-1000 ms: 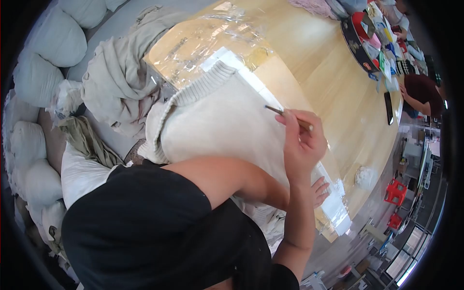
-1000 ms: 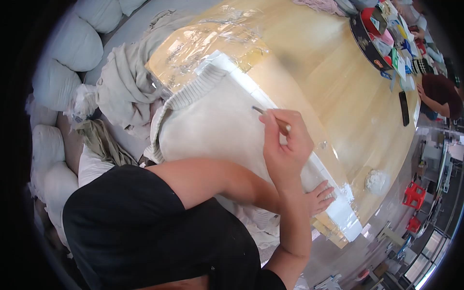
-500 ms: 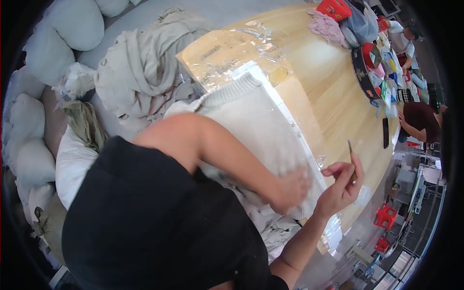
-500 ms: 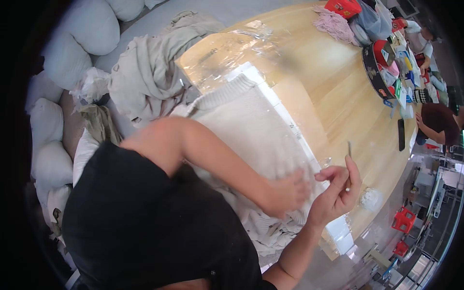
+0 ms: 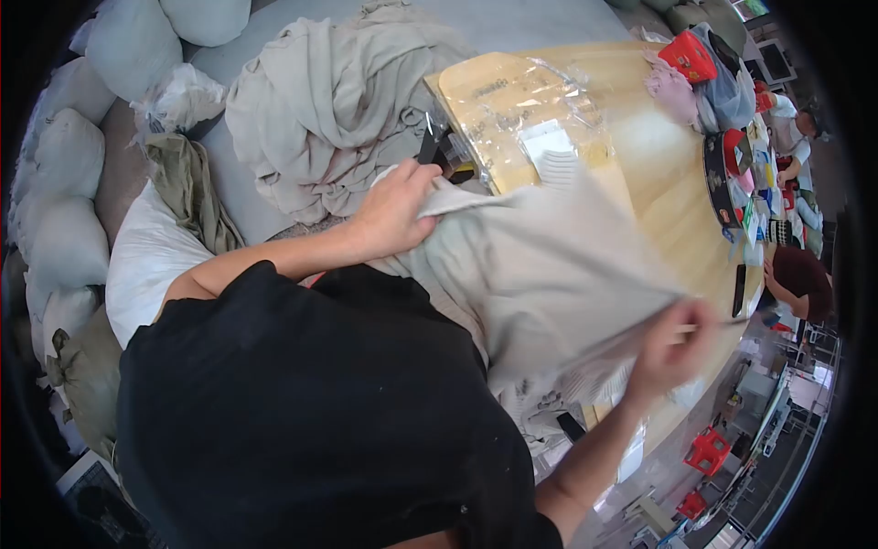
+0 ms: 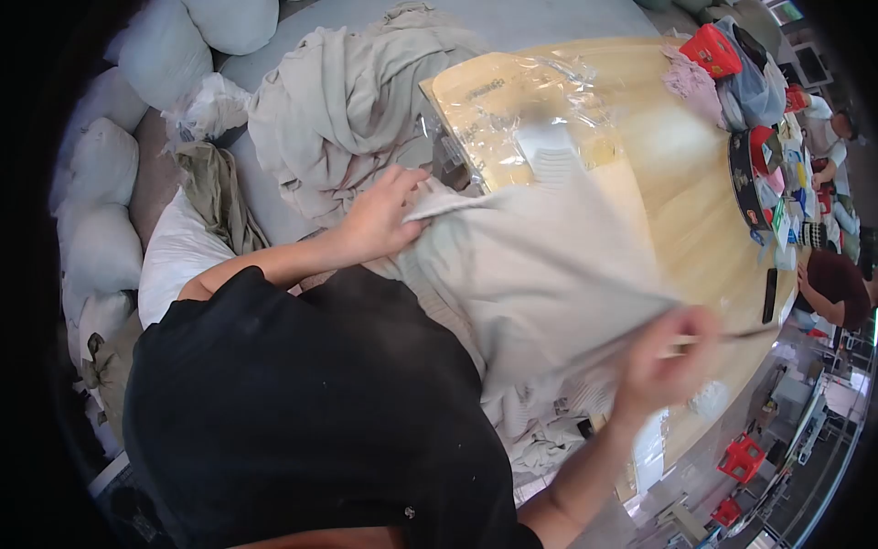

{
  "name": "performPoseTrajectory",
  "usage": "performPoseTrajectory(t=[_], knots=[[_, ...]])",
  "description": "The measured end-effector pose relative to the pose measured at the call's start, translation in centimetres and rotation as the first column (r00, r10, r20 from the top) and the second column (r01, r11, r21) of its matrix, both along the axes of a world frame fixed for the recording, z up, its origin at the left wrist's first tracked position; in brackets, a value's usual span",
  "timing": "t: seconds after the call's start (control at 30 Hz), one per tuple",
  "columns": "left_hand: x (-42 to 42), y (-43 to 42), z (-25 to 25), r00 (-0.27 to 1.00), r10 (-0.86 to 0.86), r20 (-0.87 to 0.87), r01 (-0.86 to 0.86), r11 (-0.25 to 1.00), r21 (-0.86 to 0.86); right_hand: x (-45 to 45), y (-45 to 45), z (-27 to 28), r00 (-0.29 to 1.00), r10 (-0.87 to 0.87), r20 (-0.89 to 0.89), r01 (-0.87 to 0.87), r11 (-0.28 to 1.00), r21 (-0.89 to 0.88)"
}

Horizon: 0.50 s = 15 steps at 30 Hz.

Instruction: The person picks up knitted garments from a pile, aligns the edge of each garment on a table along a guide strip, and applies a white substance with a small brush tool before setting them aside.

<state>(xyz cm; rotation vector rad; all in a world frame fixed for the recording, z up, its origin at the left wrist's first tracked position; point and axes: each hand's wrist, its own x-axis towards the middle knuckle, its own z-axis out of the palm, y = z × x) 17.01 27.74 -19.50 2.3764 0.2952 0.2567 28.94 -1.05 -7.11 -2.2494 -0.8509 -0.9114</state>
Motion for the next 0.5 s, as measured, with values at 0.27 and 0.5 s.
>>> performPoseTrajectory(t=[0.27, 0.5], knots=[[0.0, -7.1, 1.2, 0.826, -0.532, -0.185, 0.442, 0.816, -0.372, 16.5, -3.1, 21.4, 0.8, -0.326, 0.504, 0.26, 0.945, 0.2], [1.9, -13.0, -0.7, 0.47, -0.879, -0.079, 0.681, 0.417, -0.602, 20.8, -3.6, 11.7, 0.836, -0.347, 0.425, 0.375, 0.927, 0.019]])
